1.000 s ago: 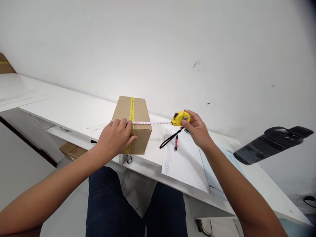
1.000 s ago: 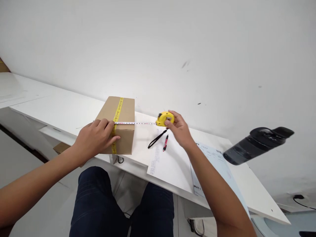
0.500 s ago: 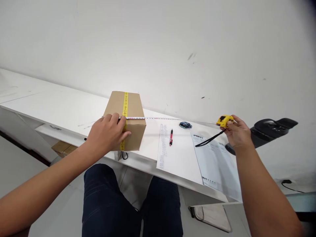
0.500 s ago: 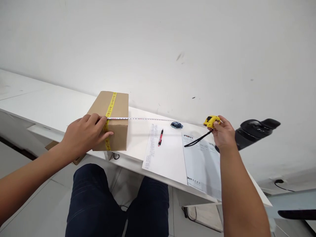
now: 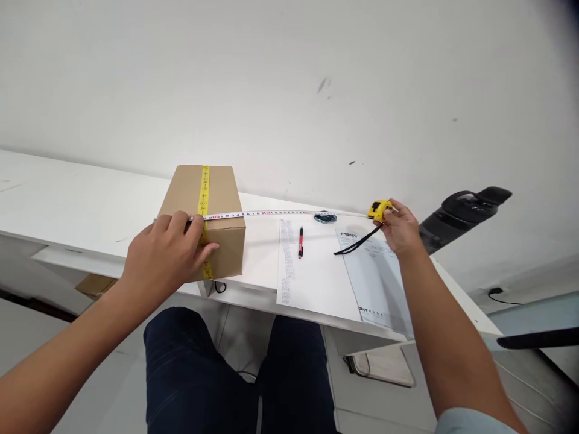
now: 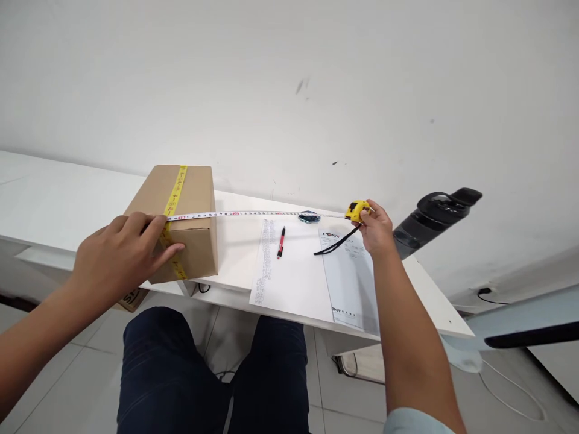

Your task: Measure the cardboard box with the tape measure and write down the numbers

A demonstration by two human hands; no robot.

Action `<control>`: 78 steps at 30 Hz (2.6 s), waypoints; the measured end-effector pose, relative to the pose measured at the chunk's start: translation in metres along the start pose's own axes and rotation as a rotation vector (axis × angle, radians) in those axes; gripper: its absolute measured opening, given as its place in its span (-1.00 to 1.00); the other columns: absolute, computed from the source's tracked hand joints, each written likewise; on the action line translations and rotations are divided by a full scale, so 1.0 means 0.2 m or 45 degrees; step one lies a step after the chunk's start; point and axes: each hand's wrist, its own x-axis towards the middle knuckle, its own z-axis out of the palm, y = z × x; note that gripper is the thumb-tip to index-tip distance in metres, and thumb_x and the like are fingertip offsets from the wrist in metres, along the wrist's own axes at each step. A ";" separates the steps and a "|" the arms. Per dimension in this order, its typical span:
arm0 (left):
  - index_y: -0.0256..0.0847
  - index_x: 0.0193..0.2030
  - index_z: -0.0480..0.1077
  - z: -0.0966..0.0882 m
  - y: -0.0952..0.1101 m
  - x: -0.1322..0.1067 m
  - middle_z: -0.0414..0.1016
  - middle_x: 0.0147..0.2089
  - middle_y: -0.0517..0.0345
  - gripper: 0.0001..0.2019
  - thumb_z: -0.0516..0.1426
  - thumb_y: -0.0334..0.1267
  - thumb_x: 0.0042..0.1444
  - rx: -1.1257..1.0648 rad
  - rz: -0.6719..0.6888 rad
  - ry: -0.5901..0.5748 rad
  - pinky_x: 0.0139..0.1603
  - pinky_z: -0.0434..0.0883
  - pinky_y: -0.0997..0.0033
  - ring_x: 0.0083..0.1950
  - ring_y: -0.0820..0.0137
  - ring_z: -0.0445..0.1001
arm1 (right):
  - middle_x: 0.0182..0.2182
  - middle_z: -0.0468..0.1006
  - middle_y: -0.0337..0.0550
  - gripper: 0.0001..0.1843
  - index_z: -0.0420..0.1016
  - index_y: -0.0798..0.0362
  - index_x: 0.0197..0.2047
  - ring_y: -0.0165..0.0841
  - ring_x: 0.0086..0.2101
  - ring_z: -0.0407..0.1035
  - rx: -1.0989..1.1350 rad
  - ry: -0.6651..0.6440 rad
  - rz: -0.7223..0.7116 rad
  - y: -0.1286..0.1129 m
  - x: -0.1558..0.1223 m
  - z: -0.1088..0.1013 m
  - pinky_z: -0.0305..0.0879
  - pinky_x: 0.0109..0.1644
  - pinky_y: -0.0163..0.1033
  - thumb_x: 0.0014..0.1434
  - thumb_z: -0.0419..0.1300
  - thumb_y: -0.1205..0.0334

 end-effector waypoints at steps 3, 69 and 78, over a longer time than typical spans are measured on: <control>-0.29 -0.05 0.47 0.00 0.00 0.00 0.47 -0.23 -0.15 -0.53 0.01 0.12 0.35 0.001 0.000 0.013 -0.45 0.16 0.25 -0.24 0.08 0.47 | -0.33 0.45 -0.33 -0.48 0.48 -0.06 -0.10 -0.44 -0.38 0.44 -0.008 -0.023 0.000 0.03 -0.02 0.02 0.47 -0.37 -0.29 -0.17 0.47 0.12; -0.19 0.33 0.23 0.12 0.00 -0.16 0.40 0.32 -0.18 -0.40 0.14 0.09 0.26 -0.842 -0.597 0.239 0.34 0.23 -0.09 0.37 0.01 0.31 | 0.05 0.59 -0.14 -0.54 0.45 -0.10 0.03 -0.16 0.02 0.52 -0.159 -1.123 -0.321 -0.58 -1.06 1.29 0.43 0.19 0.10 0.10 0.42 0.02; -0.10 0.25 0.38 0.11 0.02 -0.12 0.39 0.32 -0.16 -0.45 0.26 0.06 0.18 -0.689 -0.451 0.180 0.40 0.16 -0.29 0.43 -0.09 0.23 | -0.09 0.60 -0.19 -0.44 0.21 -0.14 0.02 -0.24 -0.12 0.59 0.074 -0.685 -0.060 -0.39 -0.97 1.03 0.51 0.12 0.03 0.14 0.35 -0.19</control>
